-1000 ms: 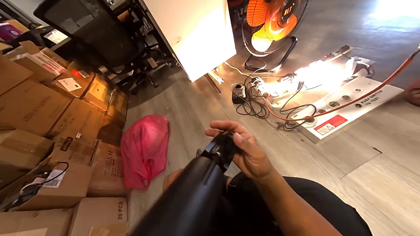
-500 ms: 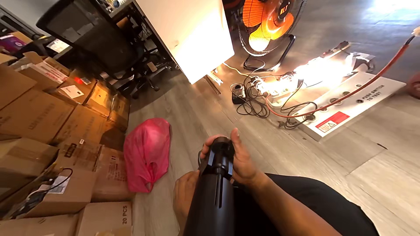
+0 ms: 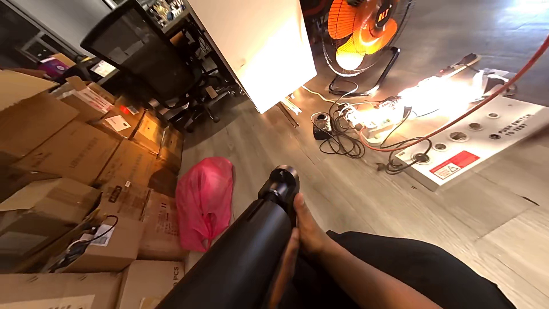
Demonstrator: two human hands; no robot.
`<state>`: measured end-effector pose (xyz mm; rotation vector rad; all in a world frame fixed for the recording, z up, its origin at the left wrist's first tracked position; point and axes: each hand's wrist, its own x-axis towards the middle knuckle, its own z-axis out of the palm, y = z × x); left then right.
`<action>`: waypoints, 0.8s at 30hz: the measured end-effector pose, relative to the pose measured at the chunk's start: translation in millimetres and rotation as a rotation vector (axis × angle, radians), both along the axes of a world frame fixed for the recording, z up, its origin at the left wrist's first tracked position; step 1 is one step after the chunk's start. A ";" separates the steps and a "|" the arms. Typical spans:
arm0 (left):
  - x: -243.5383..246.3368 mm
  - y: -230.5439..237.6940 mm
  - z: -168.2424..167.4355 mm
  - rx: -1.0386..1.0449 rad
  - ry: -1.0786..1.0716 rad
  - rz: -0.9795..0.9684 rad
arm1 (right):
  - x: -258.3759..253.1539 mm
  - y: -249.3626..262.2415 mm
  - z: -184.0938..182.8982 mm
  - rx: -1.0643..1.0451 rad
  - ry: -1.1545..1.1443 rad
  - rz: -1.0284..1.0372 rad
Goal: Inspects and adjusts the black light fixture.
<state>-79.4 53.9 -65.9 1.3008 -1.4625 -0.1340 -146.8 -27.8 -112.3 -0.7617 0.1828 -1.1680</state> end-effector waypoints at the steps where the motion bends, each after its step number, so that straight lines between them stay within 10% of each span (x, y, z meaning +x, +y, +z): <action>1: 7.9 0.3 -6.7 0.034 -0.003 -0.047 | -1.8 -3.3 -2.0 0.006 -0.007 0.011; 4: 58.0 1.5 -44.7 0.076 -0.124 -0.132 | -11.1 -15.8 -7.9 -0.009 -0.022 0.049; 9: 54.9 -8.7 -15.4 -0.010 -0.327 -0.017 | -9.8 -15.9 -8.5 0.069 -0.119 0.167; 14: -3.5 -5.6 23.4 0.214 0.000 -0.071 | -7.0 -6.0 -0.2 0.025 -0.136 0.148; 24: 11.2 -7.1 16.1 0.000 -0.019 -0.035 | 5.0 12.0 5.5 0.120 -0.146 0.095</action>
